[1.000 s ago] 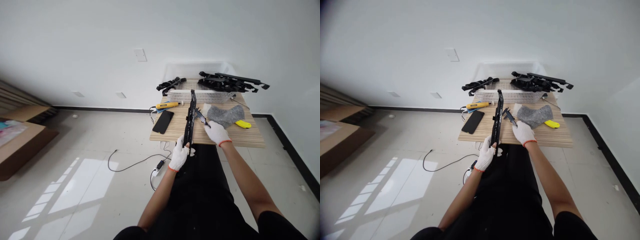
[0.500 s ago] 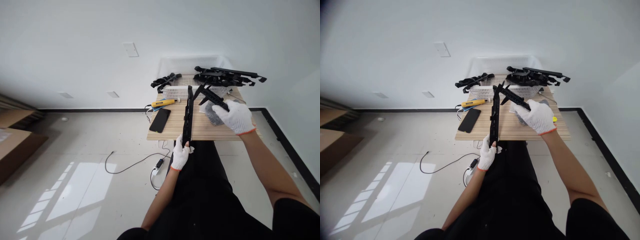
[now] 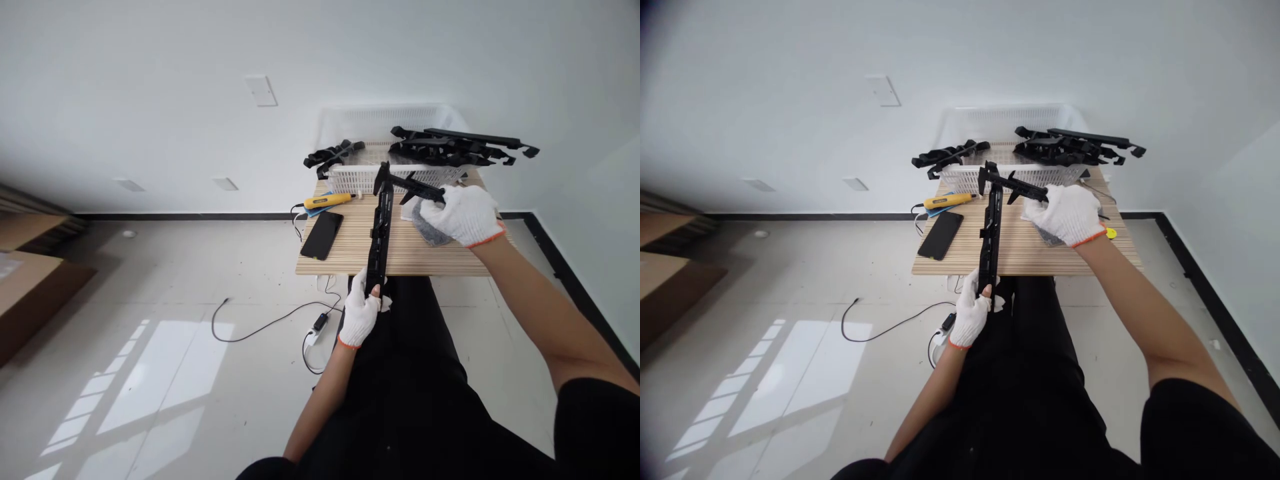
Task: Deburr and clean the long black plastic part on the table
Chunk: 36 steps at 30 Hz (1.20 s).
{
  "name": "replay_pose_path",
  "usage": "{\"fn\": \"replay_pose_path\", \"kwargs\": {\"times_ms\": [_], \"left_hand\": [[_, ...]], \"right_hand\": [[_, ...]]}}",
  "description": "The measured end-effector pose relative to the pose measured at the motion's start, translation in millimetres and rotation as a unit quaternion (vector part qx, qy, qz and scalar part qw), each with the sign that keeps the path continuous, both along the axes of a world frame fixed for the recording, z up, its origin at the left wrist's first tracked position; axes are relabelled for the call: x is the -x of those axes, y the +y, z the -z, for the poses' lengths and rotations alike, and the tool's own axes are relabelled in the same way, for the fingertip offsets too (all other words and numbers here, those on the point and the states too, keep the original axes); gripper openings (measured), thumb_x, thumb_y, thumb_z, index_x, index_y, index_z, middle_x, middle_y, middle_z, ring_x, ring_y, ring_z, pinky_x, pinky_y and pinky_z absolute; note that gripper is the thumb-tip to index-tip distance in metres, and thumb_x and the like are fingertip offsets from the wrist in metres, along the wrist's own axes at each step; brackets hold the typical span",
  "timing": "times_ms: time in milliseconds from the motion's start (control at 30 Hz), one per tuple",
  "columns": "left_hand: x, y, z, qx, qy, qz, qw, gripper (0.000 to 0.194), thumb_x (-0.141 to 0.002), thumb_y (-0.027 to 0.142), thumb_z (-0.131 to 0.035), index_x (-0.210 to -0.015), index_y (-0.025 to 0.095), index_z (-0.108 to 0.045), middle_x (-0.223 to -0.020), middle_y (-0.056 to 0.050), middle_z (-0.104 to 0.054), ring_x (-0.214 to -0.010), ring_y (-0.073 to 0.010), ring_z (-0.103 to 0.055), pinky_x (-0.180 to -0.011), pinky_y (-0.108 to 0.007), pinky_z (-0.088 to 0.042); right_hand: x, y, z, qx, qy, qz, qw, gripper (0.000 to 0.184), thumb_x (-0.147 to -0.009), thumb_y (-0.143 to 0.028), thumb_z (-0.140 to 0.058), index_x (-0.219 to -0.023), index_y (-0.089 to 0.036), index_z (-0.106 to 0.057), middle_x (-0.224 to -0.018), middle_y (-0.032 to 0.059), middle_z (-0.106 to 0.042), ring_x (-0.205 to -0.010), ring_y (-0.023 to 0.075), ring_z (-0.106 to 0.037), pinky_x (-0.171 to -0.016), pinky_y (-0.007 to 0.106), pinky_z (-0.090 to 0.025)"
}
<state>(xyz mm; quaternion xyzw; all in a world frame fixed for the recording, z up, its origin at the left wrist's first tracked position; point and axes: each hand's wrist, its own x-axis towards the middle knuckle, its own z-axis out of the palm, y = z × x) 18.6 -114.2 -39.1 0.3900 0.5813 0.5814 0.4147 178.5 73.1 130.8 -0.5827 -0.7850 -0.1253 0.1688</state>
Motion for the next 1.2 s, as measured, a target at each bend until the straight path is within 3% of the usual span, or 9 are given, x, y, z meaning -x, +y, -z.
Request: {"fn": "replay_pose_path", "kwargs": {"times_ms": [167,333,533,833,1100,1200], "left_hand": [[-1,-11,-14.0,0.002,-0.037,0.017,0.999,0.052,-0.098,0.042,-0.059,-0.145,0.026,-0.045,-0.12,-0.009,-0.072,-0.064,-0.0085,-0.067,-0.059,-0.024,-0.059],[1,-15,-18.5,-0.018,-0.028,0.015,0.999,0.05,-0.099,0.04,-0.058,-0.146,0.026,-0.045,-0.122,-0.009,-0.071,-0.064,-0.007,-0.065,-0.058,-0.022,-0.058],[4,-17,-27.8,-0.011,-0.031,0.001,0.999,0.054,-0.099,0.043,-0.058,-0.149,0.025,-0.045,-0.12,-0.009,-0.073,-0.06,-0.0069,-0.064,-0.057,-0.023,-0.057],[6,-19,-33.0,-0.011,-0.014,-0.003,1.0,0.053,-0.099,0.043,-0.058,-0.148,0.026,-0.047,-0.118,-0.008,-0.073,-0.056,-0.0043,-0.056,-0.053,-0.02,-0.053],[6,-18,-33.3,-0.01,-0.021,-0.013,1.0,0.054,-0.096,0.043,-0.062,-0.146,0.026,-0.049,-0.122,-0.01,-0.072,-0.066,-0.009,-0.067,-0.058,-0.023,-0.058],[6,-18,-33.5,-0.009,-0.03,0.001,1.0,0.054,-0.097,0.044,-0.06,-0.147,0.026,-0.047,-0.121,-0.01,-0.072,-0.061,-0.0077,-0.065,-0.056,-0.023,-0.058]], "right_hand": [[4,4,-12.1,0.001,-0.03,-0.014,0.999,0.044,-0.088,-0.049,-0.046,-0.09,-0.012,-0.071,-0.081,0.0203,-0.072,-0.078,0.0314,-0.066,-0.067,0.039,-0.043],[3,1,-28.9,-0.016,-0.084,-0.019,0.996,0.042,-0.089,-0.042,-0.045,-0.099,-0.01,-0.07,-0.086,0.0218,-0.072,-0.077,0.0316,-0.066,-0.062,0.036,-0.033],[-4,3,-30.6,-0.04,-0.113,-0.063,0.991,0.041,-0.093,-0.041,-0.04,-0.097,-0.012,-0.069,-0.086,0.0194,-0.073,-0.077,0.0273,-0.065,-0.062,0.036,-0.023],[0,3,-30.6,-0.043,-0.104,-0.056,0.992,0.052,-0.093,-0.053,-0.044,-0.102,-0.013,-0.076,-0.084,0.0179,-0.074,-0.076,0.0266,-0.064,-0.062,0.036,-0.024],[3,3,-31.2,-0.038,-0.078,-0.048,0.995,0.055,-0.091,-0.056,-0.045,-0.1,-0.013,-0.077,-0.083,0.0184,-0.075,-0.077,0.0287,-0.067,-0.064,0.036,-0.028],[4,3,-32.1,-0.035,-0.078,-0.041,0.995,0.063,-0.089,-0.065,-0.046,-0.099,-0.012,-0.077,-0.082,0.0194,-0.074,-0.079,0.0304,-0.067,-0.065,0.037,-0.03]]}}
